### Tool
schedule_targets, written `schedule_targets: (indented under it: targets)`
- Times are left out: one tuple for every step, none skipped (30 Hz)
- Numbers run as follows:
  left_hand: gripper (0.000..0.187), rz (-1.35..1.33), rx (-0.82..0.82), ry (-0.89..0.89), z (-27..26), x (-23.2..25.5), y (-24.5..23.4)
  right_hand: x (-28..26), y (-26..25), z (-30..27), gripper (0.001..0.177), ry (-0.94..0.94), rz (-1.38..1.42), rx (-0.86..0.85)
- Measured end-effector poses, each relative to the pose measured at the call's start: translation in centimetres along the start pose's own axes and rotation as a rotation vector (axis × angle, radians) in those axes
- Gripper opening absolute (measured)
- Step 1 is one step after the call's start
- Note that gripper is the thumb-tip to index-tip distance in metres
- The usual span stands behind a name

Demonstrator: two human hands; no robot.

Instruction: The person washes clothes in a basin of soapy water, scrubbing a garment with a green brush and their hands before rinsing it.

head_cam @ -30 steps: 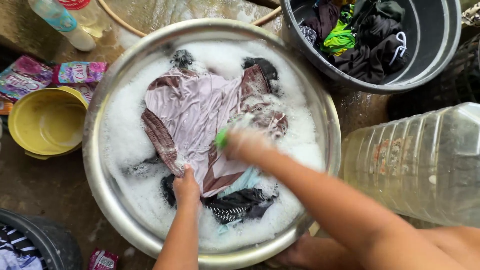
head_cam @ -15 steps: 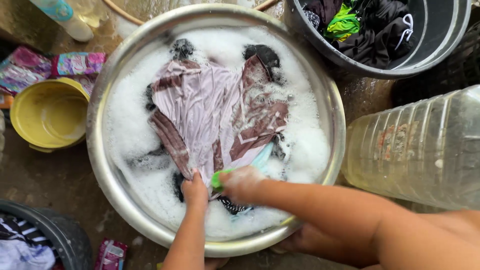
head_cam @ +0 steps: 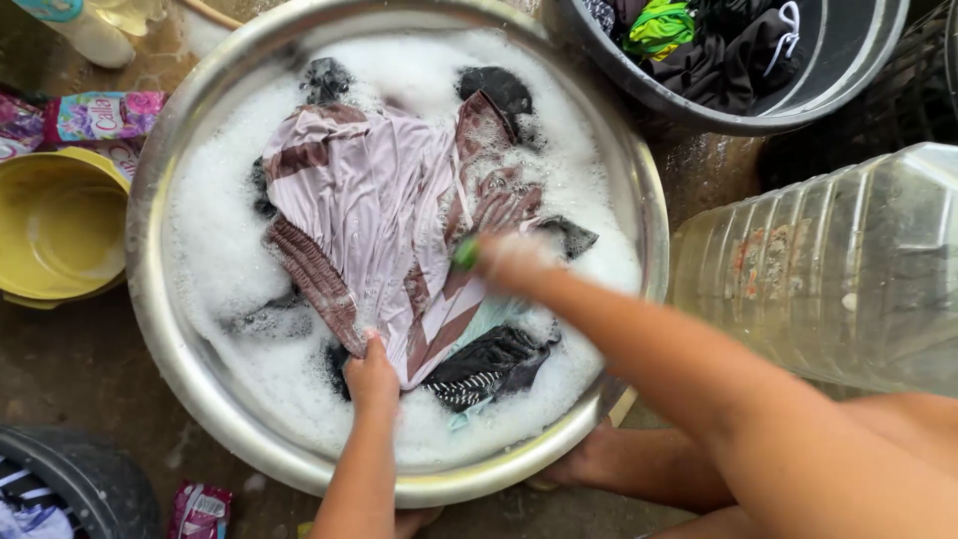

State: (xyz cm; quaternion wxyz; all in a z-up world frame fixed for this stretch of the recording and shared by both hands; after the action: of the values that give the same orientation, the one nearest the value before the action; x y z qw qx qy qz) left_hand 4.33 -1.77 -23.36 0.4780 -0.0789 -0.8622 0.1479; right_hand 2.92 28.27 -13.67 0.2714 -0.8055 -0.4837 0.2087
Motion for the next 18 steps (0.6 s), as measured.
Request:
schedule_targets:
  targets:
    - [0.065, 0.093, 0.011, -0.118, -0.4, -0.4, 0.0, 3.1, -4.2, 0.8, 0.031, 0.015, -0.093, 0.239]
    - [0.073, 0.186, 0.024, -0.234, -0.8, -0.8, -0.2, 5.2, -6.6, 1.7, 0.031, 0.084, 0.266, 0.285]
    - [0.073, 0.182, 0.023, -0.230, -1.1, -0.3, -0.4, 5.2, -7.3, 1.7, 0.031, 0.083, 0.265, 0.291]
    - [0.068, 0.104, -0.031, -0.217, -1.5, 0.0, -0.3, 4.7, -9.2, 1.3, 0.039, 0.053, 0.258, 0.418]
    - [0.064, 0.027, -0.085, -0.203, -1.6, 0.0, 0.2, 3.7, -11.2, 0.6, 0.049, 0.022, 0.251, 0.544]
    - [0.064, 0.021, -0.085, -0.200, -1.5, -0.2, 0.4, 1.0, -8.4, 1.7, 0.041, 0.162, 0.485, 0.153]
    - [0.069, -0.053, -0.105, -0.248, -1.4, -0.8, 0.7, -2.6, -7.4, 0.2, 0.037, 0.012, 0.114, 0.174]
    - [0.076, -0.121, -0.123, -0.295, -1.3, -1.3, 0.9, -6.9, -5.0, -1.6, 0.043, -0.073, 0.127, 0.134]
    - [0.076, -0.121, -0.121, -0.293, -1.5, -1.6, 0.9, -11.5, -4.2, -4.0, 0.054, -0.312, 0.108, 0.283]
    - [0.067, -0.003, -0.073, -0.137, -1.6, -0.6, 0.3, -12.0, -4.4, -4.1, 0.054, -0.316, 0.109, 0.291]
    - [0.060, 0.115, -0.026, 0.021, -1.6, 0.7, -0.2, -12.3, -3.7, -3.6, 0.049, -0.316, 0.047, 0.213]
    - [0.060, 0.123, -0.027, 0.018, -1.7, 0.8, -0.6, -12.3, -2.2, -3.1, 0.044, -0.311, -0.011, 0.121]
    - [0.064, 0.204, -0.031, -0.041, -1.7, 0.4, -0.9, -9.3, -3.7, -1.2, 0.040, -0.282, 0.050, 0.166]
    - [0.069, 0.281, -0.036, -0.102, -2.0, -0.2, -0.9, -6.5, -6.0, 1.2, 0.030, -0.194, 0.008, 0.287]
    - [0.069, 0.282, -0.037, -0.109, -2.4, -0.3, -0.8, -3.6, -8.3, 3.4, 0.024, -0.187, -0.046, 0.342]
    - [0.067, 0.289, -0.036, -0.076, -2.3, 0.3, -0.6, 0.2, -10.7, 5.2, 0.023, -0.095, 0.132, 0.340]
    - [0.065, 0.297, -0.036, -0.043, -2.2, 0.9, -0.5, 2.0, -13.3, 4.8, 0.022, -0.207, -0.067, 0.590]
    - [0.065, 0.289, -0.033, -0.034, -1.5, 1.7, -0.4, 4.2, -14.2, 5.0, 0.029, -0.138, -0.042, 0.641]
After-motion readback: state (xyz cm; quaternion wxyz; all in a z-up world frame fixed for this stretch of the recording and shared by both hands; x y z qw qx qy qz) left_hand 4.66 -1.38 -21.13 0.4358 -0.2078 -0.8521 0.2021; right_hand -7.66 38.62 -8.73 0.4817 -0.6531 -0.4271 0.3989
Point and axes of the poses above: each hand's wrist, its own z-axis towards the middle knuckle, its own y-axis out of the palm, x = y × z, the point moved 8 cm from there along z, towards the middle knuckle, and after that the axes turned 6 degrees about x, right-handed, at the moved point
